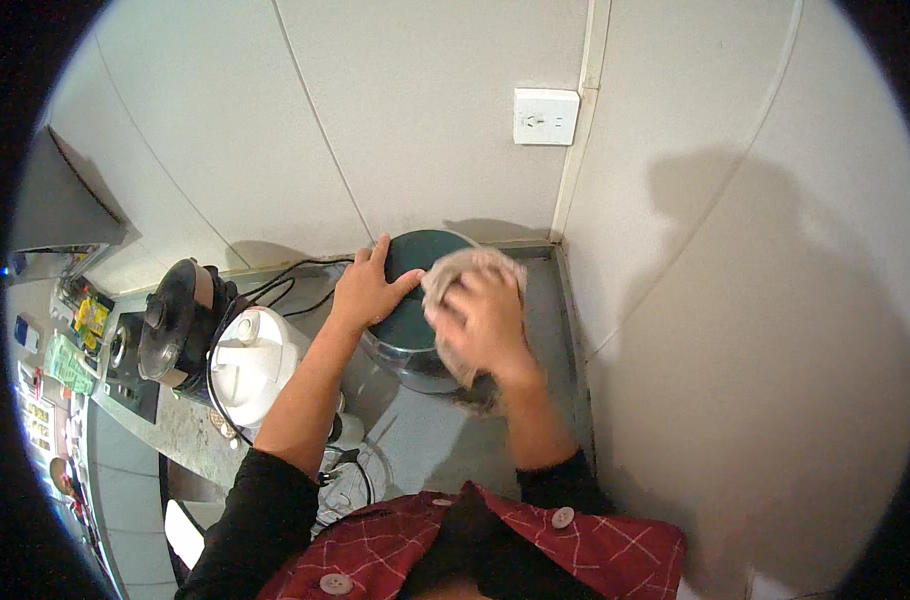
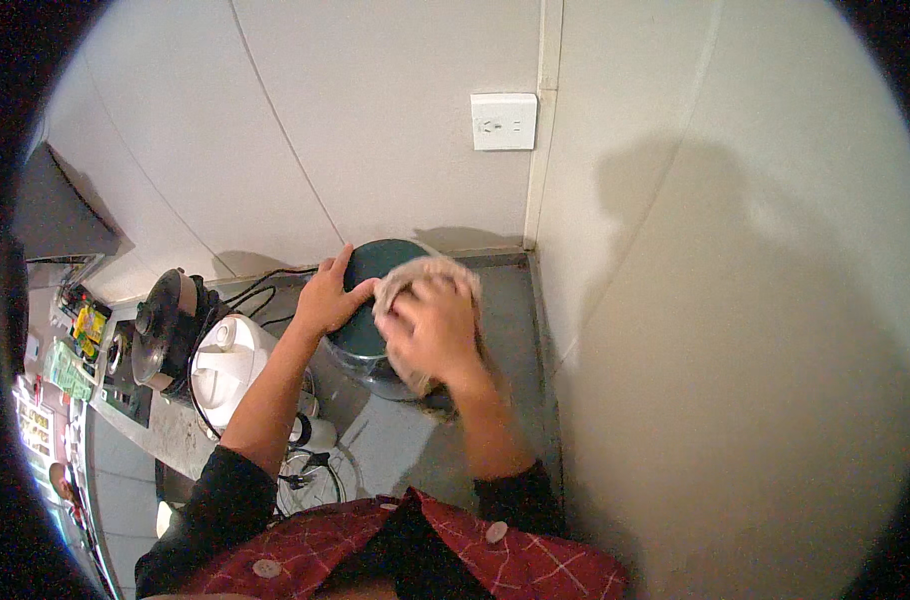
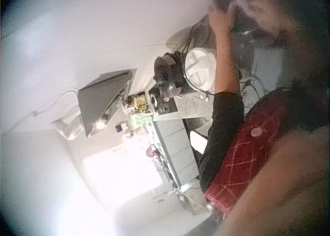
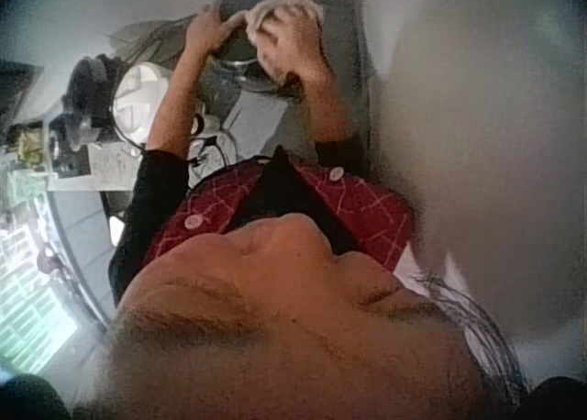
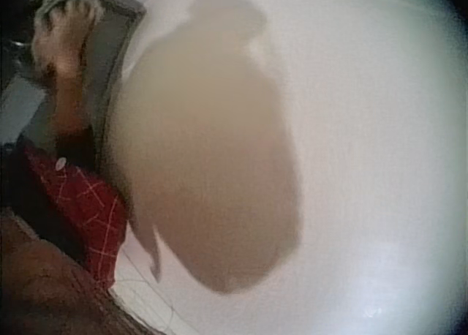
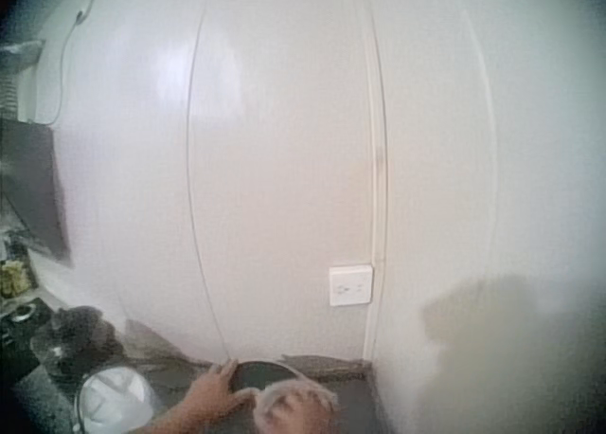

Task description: The person wipes a kitchen countertop and a white cutting board with a cloth, then rinses the cloth at the sink. They return to the counter to wipe around a rice cooker and a storage jar, moving the jar aside to clean underneath it before placing it back.

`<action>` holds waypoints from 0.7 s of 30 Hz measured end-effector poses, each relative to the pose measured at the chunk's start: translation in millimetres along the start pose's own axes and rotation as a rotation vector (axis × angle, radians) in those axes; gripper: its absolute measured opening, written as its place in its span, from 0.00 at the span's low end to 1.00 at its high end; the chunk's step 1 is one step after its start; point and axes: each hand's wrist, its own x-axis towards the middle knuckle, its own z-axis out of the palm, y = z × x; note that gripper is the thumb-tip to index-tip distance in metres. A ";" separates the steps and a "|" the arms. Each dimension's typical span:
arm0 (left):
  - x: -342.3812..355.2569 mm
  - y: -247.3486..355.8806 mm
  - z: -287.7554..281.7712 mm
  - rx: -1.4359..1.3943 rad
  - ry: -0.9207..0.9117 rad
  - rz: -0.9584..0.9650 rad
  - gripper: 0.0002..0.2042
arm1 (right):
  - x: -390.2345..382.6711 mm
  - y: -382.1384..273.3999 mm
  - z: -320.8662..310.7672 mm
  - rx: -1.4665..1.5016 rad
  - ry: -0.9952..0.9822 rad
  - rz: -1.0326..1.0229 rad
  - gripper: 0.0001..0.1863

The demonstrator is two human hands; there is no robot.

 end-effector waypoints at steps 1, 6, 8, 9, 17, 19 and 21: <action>-2.8 -4.2 3.2 0.015 0.004 -0.012 0.45 | 12.8 16.1 6.3 0.052 -0.080 0.028 0.14; 0.6 0.1 6.0 -0.029 0.002 0.039 0.45 | 77.5 97.5 34.3 0.742 -0.486 0.538 0.23; 0.5 1.6 3.6 -0.024 -0.002 0.021 0.46 | 86.1 111.3 41.0 1.092 -0.589 0.909 0.26; 2.4 5.2 2.1 -0.024 0.000 0.021 0.46 | 77.3 126.3 48.7 1.206 -0.550 0.945 0.27; -0.6 4.4 1.7 -0.042 -0.027 -0.083 0.47 | -56.1 125.6 70.8 1.599 -0.044 1.175 0.30; 6.3 13.3 1.7 -0.069 -0.049 -0.074 0.47 | -93.3 141.2 88.4 1.726 0.224 1.180 0.29; 4.8 14.1 -4.1 -0.065 -0.070 -0.097 0.48 | -141.1 135.8 111.8 1.616 0.364 1.066 0.30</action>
